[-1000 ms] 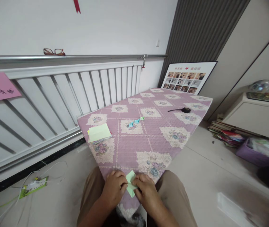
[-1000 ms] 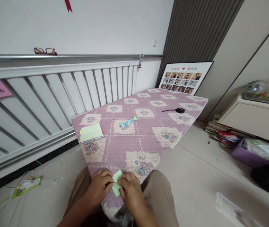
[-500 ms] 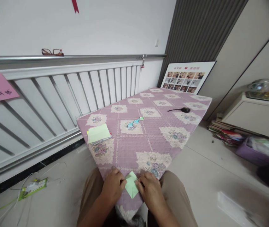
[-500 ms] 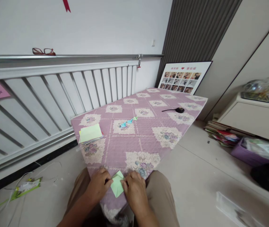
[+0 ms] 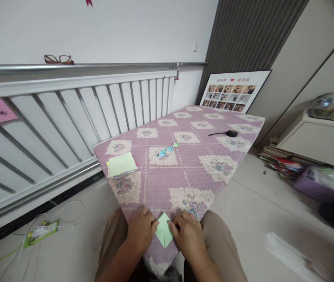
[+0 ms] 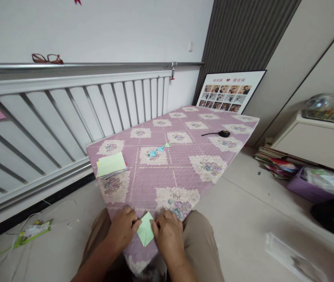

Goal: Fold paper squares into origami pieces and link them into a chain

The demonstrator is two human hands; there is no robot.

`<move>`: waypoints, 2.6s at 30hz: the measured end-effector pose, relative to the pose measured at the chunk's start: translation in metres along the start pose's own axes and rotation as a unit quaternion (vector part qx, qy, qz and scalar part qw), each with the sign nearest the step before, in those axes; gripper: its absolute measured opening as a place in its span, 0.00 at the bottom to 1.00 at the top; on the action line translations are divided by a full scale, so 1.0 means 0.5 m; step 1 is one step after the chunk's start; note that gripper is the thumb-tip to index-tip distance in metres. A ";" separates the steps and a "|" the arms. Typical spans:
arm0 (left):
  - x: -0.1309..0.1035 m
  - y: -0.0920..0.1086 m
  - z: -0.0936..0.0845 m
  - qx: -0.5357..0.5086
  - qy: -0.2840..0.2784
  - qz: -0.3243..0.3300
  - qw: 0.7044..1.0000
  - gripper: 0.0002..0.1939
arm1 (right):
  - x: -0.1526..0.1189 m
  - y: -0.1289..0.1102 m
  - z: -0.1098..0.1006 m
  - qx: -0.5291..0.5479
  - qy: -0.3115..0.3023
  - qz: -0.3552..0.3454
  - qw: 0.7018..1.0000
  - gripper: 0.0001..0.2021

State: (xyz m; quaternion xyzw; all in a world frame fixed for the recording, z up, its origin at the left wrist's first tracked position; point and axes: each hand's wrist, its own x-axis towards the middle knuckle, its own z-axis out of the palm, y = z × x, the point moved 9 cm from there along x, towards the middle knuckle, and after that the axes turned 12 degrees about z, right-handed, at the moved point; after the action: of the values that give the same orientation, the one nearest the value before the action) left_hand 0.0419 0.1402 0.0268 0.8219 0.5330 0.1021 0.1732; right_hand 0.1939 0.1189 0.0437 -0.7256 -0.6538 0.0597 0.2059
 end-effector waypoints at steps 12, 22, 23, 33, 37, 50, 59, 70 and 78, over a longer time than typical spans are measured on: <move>-0.001 0.001 -0.003 0.026 0.011 0.004 1.000 0.05 | -0.002 -0.004 -0.005 0.007 0.026 -0.008 1.000 0.10; -0.007 0.067 0.014 0.032 -0.019 0.227 0.973 0.10 | -0.009 0.008 -0.002 0.050 0.033 -0.019 0.998 0.05; -0.007 0.068 0.015 0.034 -0.023 0.231 0.972 0.10 | -0.009 0.009 -0.004 0.058 0.034 -0.026 0.997 0.06; -0.018 0.061 -0.002 -0.044 -0.024 0.236 0.970 0.18 | -0.052 -0.030 -0.022 0.157 -0.057 -0.117 0.979 0.10; -0.029 0.070 -0.021 -0.062 -0.026 0.254 0.965 0.22 | -0.057 -0.030 -0.014 0.162 -0.074 -0.108 0.978 0.13; -0.019 0.051 -0.011 -0.121 -0.033 0.251 0.960 0.13 | -0.055 -0.028 -0.018 0.174 -0.070 -0.102 0.977 0.15; 0.001 0.037 -0.007 -0.156 -0.005 0.210 0.965 0.10 | -0.055 -0.023 -0.003 0.161 -0.079 -0.098 0.979 0.14; 0.015 0.025 -0.006 -0.127 0.050 0.114 0.984 0.08 | -0.064 -0.043 -0.009 0.078 -0.120 -0.121 0.982 0.16; 0.012 0.015 0.001 -0.118 0.072 0.102 0.985 0.18 | -0.061 -0.056 0.007 0.005 -0.125 -0.112 0.986 0.23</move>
State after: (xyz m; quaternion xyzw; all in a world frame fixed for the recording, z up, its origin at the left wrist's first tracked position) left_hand 0.0510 0.1430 0.0291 0.8362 0.4416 0.2402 0.2192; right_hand 0.1625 0.0915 0.0457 -0.6339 -0.7510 0.1296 0.1317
